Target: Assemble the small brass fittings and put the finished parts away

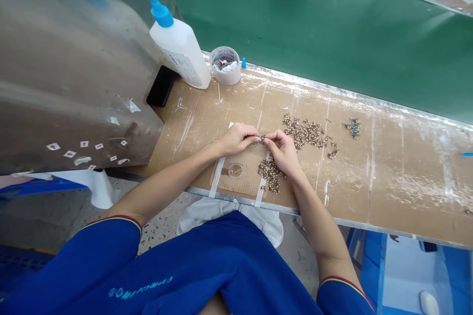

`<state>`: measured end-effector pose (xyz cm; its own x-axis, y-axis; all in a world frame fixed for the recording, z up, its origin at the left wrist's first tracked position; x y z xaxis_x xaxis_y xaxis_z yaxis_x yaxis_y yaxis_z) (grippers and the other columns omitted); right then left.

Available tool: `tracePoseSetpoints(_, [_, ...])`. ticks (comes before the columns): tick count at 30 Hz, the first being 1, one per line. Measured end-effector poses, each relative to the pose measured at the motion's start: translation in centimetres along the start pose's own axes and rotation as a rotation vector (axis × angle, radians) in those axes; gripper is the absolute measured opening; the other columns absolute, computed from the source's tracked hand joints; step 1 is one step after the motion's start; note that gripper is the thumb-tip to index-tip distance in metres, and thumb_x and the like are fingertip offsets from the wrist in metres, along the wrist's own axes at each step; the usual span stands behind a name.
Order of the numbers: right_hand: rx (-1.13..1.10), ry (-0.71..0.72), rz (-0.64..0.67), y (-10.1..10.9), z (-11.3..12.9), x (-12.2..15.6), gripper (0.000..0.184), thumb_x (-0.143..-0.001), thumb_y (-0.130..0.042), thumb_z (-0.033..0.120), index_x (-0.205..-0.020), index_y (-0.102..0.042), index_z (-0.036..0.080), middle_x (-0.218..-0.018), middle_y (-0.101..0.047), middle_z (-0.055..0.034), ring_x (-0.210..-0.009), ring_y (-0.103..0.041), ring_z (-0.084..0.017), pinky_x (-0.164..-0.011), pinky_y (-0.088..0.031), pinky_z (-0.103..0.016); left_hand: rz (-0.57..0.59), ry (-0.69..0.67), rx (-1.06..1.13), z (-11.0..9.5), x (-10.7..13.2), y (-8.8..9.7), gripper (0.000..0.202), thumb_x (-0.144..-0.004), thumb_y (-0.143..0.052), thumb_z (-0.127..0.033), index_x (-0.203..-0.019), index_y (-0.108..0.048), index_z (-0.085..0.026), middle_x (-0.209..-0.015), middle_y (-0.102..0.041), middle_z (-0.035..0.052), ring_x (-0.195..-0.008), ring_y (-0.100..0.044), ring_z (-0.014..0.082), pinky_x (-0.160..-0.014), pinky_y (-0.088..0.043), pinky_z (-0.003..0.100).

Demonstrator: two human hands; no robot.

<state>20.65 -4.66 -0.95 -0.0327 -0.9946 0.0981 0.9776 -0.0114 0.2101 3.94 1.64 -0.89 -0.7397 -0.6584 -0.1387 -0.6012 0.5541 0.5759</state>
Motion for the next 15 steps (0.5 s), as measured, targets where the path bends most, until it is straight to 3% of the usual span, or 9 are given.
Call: tracePoseSetpoints(15, [-0.013, -0.008, 0.017, -0.06, 0.38, 0.07, 0.048, -0.077, -0.079, 0.07, -0.08, -0.063, 0.024, -0.076, -0.068, -0.0012, -0.064, -0.057, -0.016, -0.062, -0.051, -0.031, 0.03, -0.049, -0.147, -0.4, 0.25, -0.26, 0.028, -0.101, -0.052, -0.023, -0.079, -0.068, -0.016, -0.078, -0.067, 0.0047, -0.074, -0.06, 0.0171, -0.068, -0.041, 0.028])
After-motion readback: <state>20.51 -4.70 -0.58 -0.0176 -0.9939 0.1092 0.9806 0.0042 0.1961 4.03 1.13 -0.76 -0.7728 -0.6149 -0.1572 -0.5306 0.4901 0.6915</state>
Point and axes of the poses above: each hand's wrist, its own x-axis away from the middle knuckle, its own y-axis out of the back of the hand, z = x × y, the point moved 3 cm from there along -x, towards the middle knuckle
